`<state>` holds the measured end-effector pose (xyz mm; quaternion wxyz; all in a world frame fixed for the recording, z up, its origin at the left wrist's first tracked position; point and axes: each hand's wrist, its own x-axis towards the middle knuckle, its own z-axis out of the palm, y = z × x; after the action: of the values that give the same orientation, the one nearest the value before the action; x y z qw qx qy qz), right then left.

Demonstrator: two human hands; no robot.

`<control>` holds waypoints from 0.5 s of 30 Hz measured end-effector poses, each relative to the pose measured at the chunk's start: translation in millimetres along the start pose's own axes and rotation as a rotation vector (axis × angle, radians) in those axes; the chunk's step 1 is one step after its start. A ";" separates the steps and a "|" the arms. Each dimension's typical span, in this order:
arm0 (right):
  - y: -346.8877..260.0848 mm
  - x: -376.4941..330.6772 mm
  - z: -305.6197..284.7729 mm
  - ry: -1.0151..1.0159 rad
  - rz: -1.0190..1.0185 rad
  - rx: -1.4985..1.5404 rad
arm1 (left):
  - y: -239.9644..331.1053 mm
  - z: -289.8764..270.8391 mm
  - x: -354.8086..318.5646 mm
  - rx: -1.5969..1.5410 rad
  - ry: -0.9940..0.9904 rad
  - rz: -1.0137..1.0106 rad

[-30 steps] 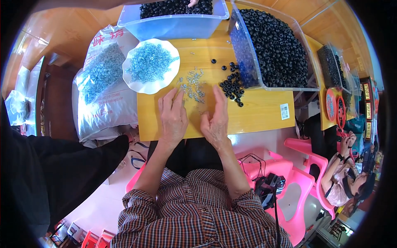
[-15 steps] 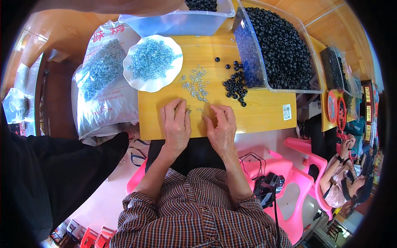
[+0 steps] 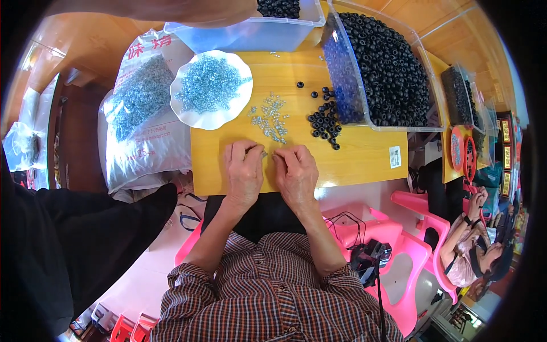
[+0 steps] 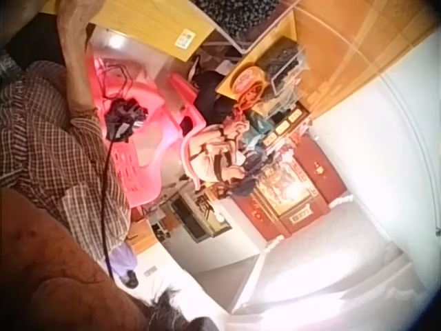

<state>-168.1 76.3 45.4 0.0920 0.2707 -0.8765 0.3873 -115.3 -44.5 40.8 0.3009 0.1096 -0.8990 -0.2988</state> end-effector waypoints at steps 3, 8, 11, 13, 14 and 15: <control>-1.5 5.0 2.3 0.014 -0.033 -0.028 | 1.2 2.3 6.4 0.031 0.014 0.019; -2.8 14.2 5.0 0.062 -0.066 -0.040 | -1.5 7.0 17.5 0.012 0.052 0.014; -0.4 24.8 10.0 0.138 -0.064 -0.006 | -4.6 14.0 26.9 0.006 0.094 0.033; 2.1 31.2 13.4 0.153 -0.076 -0.008 | -4.7 17.2 33.4 0.010 0.106 0.043; 3.1 33.5 15.1 0.161 -0.088 -0.008 | -4.4 18.4 35.9 0.018 0.117 0.047; 3.8 35.2 16.7 0.166 -0.089 -0.009 | -3.7 19.6 37.9 0.015 0.118 0.052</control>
<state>-198.8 52.0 44.6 0.1825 0.2759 -0.8548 0.3998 -157.3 -52.5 44.1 0.3604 0.1061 -0.8844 -0.2769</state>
